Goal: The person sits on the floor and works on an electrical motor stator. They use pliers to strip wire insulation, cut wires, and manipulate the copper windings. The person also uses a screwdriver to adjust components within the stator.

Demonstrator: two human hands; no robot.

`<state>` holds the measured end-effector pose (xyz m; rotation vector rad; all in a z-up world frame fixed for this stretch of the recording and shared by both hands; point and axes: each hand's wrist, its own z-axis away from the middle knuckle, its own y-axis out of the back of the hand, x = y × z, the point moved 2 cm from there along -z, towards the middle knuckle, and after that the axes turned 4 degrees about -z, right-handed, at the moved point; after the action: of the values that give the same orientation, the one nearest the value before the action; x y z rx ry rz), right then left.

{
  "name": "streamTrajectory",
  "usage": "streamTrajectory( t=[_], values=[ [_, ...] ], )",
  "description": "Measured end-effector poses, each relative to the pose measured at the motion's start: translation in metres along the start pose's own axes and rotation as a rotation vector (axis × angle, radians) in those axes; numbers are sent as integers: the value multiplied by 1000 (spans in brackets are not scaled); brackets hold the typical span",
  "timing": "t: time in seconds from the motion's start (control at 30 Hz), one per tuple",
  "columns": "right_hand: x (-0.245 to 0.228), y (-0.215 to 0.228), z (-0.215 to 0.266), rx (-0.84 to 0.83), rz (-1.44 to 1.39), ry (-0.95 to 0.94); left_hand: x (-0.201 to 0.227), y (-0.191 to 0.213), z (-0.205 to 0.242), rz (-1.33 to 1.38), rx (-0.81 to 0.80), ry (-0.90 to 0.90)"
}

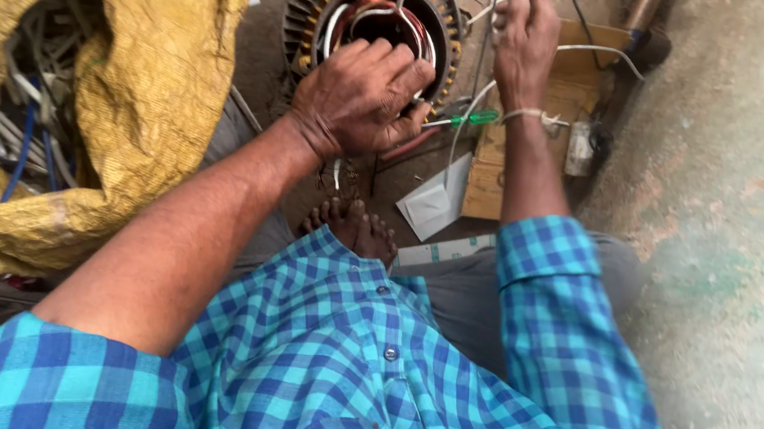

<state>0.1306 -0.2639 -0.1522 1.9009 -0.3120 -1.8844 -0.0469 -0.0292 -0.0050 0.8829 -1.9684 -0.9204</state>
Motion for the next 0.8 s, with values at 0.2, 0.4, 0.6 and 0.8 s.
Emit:
streamTrajectory(
  t=[0.2,0.4,0.6,0.8],
  values=[
    [-25,-35,-31,-367,714,-125,2,2,-3,-18,-30,27],
    [-37,1,3,-327,446,-105,4,7,-3,-15,15,17],
    [-80,58,73,-41,-910,-546,2,3,1,-26,4,37],
    [-142,63,142,-25,-1006,-278,7,7,7,155,102,175]
  ],
)
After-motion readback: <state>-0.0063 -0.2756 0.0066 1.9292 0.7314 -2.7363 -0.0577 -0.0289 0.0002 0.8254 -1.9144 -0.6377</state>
